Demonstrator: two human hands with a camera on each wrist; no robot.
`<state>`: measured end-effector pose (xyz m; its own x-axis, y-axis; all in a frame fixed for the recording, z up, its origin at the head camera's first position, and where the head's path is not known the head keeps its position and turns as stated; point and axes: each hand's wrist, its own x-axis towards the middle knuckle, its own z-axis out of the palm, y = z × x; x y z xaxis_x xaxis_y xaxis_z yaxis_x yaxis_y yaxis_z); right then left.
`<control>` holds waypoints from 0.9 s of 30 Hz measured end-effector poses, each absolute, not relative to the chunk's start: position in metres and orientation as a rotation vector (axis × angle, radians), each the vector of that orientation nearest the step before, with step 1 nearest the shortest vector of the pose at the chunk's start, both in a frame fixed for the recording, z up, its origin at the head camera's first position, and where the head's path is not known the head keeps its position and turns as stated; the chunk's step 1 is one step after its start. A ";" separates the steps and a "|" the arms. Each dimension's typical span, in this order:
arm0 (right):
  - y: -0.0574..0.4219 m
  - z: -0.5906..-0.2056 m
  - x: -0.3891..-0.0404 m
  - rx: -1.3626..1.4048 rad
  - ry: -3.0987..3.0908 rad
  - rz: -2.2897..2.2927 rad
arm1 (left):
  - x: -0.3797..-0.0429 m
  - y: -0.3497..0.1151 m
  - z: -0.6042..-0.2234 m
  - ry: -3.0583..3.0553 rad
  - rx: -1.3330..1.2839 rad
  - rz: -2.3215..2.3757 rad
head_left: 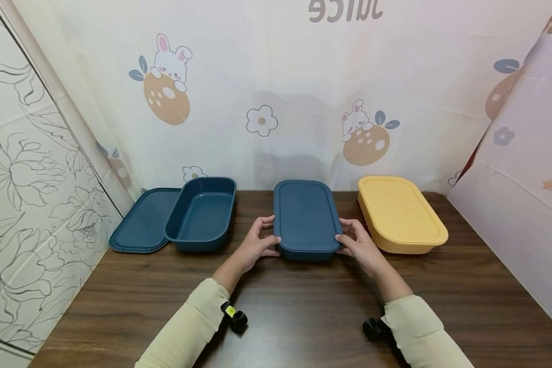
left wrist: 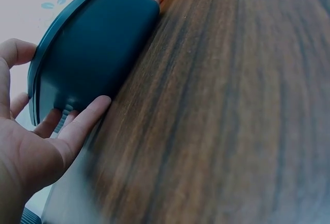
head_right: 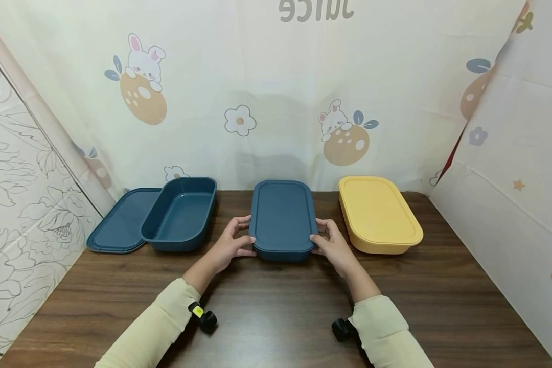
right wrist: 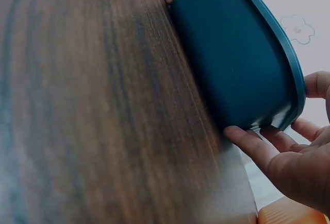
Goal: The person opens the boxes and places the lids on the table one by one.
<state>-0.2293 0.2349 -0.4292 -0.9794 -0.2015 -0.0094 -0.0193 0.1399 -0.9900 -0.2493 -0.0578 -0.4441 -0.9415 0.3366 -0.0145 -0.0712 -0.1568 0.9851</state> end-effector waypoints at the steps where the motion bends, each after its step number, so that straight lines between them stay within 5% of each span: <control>1: 0.235 -0.429 -0.229 -0.221 2.261 -1.959 | -0.249 -0.058 -0.444 1.839 0.308 2.179; 27: 0.239 -0.425 -0.215 -0.241 2.263 -1.925 | -0.237 -0.058 -0.444 1.836 0.316 2.136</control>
